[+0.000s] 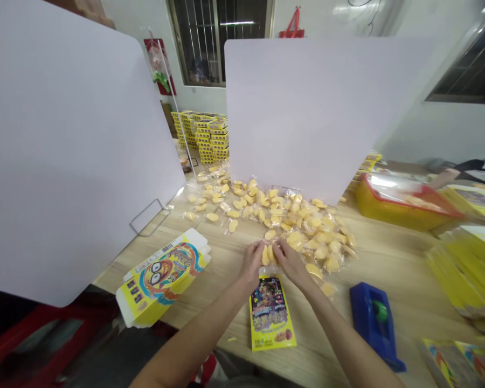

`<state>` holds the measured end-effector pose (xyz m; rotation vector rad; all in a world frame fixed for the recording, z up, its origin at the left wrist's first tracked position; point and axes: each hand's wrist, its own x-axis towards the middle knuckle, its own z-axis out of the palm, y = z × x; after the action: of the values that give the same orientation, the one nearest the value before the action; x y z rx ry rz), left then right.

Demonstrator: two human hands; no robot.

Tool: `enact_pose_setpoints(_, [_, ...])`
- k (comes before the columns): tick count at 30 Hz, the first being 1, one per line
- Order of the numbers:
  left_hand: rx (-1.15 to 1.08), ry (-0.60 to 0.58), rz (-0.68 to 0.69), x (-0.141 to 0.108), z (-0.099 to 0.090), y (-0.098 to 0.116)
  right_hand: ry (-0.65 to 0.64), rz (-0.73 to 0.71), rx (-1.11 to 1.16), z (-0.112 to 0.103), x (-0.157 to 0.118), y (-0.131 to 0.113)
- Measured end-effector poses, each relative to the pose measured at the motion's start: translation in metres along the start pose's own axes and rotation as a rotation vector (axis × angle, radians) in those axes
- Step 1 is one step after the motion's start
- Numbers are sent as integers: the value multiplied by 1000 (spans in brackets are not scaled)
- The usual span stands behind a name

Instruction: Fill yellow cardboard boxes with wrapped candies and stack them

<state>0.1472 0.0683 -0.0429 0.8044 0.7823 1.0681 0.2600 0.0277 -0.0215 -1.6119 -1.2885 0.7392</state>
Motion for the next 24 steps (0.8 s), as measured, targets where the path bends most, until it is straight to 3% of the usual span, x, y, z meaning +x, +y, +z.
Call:
enact_pose_setpoints(3, [34,6,60,-5,4,1,62,-41,-69,-6,1,3])
enact_pose_setpoints(7, [150,22,114,-13,11,1,180,-38,129,2,-3,2])
enact_pose_setpoints(12, [196,79,211,-18,13,-2,188,72,354,22,-16,-3])
enact_pose_setpoints(19, [374,22,326,-25,10,6,261,-64,217,27,-17,-3])
enact_pose_setpoints(24, [472,-20,220,-24,0,15,213,-2,251,21,-23,4])
